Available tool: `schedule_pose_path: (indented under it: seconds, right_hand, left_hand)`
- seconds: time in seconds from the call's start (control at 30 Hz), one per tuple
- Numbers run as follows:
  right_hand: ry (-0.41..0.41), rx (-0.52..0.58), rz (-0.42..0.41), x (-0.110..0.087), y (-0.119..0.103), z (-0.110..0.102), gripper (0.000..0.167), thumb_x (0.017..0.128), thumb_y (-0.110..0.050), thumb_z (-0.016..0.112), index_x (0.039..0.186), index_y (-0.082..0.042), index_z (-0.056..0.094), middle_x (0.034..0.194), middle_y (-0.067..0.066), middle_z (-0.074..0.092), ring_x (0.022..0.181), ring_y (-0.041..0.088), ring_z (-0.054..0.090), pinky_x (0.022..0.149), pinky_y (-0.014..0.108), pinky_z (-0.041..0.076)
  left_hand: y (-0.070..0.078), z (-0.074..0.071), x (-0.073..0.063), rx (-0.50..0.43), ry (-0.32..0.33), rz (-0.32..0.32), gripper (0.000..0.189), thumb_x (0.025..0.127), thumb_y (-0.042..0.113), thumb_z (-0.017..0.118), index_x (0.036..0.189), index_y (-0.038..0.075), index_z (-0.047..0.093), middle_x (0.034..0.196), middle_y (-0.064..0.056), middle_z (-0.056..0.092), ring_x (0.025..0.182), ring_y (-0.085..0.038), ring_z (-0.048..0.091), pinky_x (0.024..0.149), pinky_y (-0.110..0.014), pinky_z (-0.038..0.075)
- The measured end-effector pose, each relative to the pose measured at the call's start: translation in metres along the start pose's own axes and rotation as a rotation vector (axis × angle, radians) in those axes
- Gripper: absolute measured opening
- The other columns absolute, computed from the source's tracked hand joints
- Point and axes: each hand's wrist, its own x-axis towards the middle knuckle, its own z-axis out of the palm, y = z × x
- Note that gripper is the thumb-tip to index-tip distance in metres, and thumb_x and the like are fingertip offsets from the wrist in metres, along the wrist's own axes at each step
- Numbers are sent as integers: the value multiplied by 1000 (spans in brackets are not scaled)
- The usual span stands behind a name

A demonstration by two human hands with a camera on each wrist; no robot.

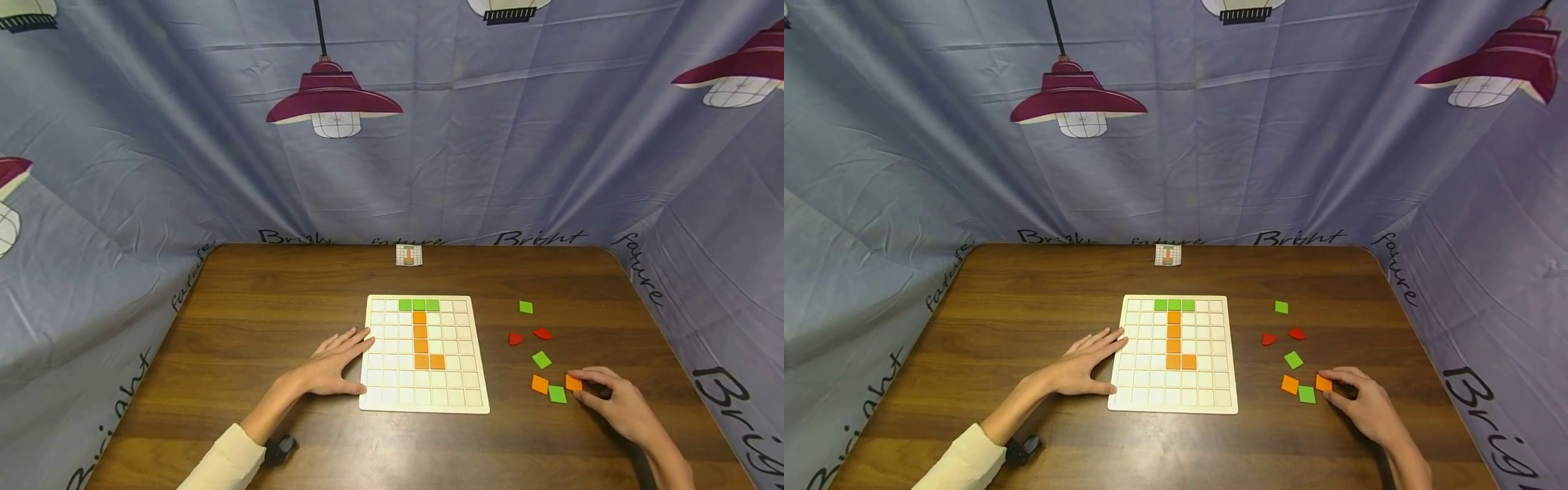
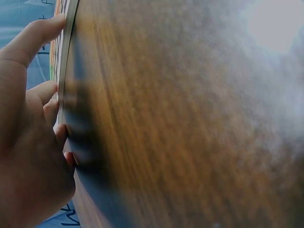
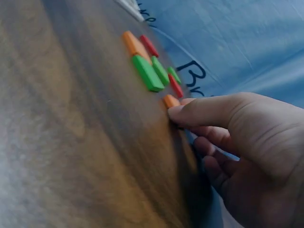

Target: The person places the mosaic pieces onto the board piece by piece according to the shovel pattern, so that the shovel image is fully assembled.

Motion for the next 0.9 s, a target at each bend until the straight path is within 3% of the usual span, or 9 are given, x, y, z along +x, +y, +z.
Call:
schedule_pose_path:
  seconds: [0.2, 0.33, 0.47, 0.6, 0.7, 0.9]
  right_hand:
    - [97, -15, 11, 4, -10, 6, 31, 82, -10, 82, 112, -5, 75, 110, 12, 67, 93, -12, 52, 70, 10, 44]
    - [105, 12, 5, 14, -27, 11, 31, 85, -14, 81, 114, -6, 75, 114, 12, 67, 99, -13, 49, 75, 7, 42]
    - [80, 23, 1, 27, -46, 20, 30, 87, -17, 80, 115, -8, 76, 118, 12, 67, 106, 11, 60, 80, 13, 44]
    - [47, 47, -24, 40, -66, 37, 30, 86, -16, 80, 115, -9, 76, 119, 10, 68, 109, 34, 62, 84, 29, 50]
    - [11, 83, -64, 50, -83, 52, 30, 85, -12, 81, 114, -8, 76, 118, 7, 69, 107, 32, 63, 82, 36, 53]
    - [-9, 129, -174, 66, -118, 83, 29, 80, -5, 82, 109, -6, 78, 111, 3, 70, 92, 21, 62, 72, 30, 52]
  left_hand:
    - [1, 0, 0, -7, 2, -2, 91, 88, 49, 70, 160, 16, 26, 166, -3, 14, 151, -30, 6, 116, -58, 8]
    - [1, -1, 0, -10, 0, -5, 91, 88, 49, 70, 160, 16, 25, 166, -3, 14, 151, -30, 6, 116, -58, 8]
    - [1, 0, 0, -6, 2, -6, 91, 88, 50, 70, 160, 17, 25, 166, -3, 14, 151, -30, 6, 116, -58, 8]
    - [0, 0, 0, -2, 2, -7, 91, 88, 50, 70, 160, 17, 25, 166, -3, 14, 151, -30, 6, 116, -58, 8]
    - [0, 0, 1, 2, 3, -5, 91, 88, 51, 70, 160, 17, 25, 166, -2, 14, 151, -29, 6, 116, -58, 8]
    - [0, 1, 0, 6, 7, -4, 92, 88, 50, 70, 160, 17, 25, 166, -2, 13, 151, -29, 6, 116, -58, 9]
